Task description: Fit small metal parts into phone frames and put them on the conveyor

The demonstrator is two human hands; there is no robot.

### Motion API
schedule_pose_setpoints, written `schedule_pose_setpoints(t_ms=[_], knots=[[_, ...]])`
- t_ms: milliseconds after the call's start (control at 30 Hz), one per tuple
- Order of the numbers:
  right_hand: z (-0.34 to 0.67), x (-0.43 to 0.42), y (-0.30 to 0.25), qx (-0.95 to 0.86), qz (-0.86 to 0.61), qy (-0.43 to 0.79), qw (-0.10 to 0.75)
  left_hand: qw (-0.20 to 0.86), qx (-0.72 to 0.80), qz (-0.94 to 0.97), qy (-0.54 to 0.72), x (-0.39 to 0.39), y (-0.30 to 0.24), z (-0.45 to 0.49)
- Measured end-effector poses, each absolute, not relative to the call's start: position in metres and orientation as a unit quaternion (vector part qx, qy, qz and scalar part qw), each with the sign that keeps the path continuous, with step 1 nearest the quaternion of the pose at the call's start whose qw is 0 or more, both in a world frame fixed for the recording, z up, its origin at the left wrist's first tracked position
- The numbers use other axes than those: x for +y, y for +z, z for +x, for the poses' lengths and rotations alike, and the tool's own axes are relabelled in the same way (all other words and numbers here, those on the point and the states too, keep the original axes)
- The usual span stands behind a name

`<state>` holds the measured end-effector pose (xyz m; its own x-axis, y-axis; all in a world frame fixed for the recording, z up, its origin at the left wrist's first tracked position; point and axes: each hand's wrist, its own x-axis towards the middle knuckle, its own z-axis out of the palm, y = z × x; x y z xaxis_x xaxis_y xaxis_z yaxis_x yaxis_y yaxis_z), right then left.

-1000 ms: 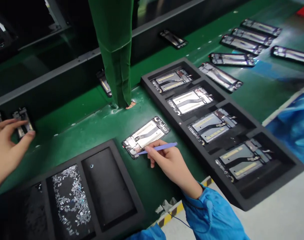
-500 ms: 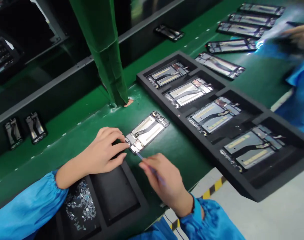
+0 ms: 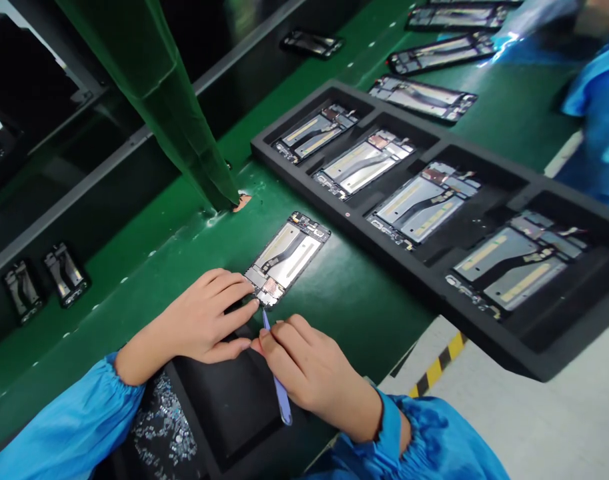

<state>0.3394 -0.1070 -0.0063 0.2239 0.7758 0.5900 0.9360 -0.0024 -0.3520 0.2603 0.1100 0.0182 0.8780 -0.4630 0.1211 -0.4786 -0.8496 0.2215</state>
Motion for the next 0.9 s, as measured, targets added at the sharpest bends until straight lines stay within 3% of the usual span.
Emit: schedule_pose_setpoints(t_ms=[567,900], knots=[[0.334,-0.109,-0.009,-0.619,-0.717,-0.090,0.309,0.109,-0.268,0.955,0.062,0.108,0.016,0.260],[0.331,-0.112,-0.014,-0.606,-0.715,-0.101,0.333,0.070,-0.278,0.956,0.054,0.099,0.015,0.260]])
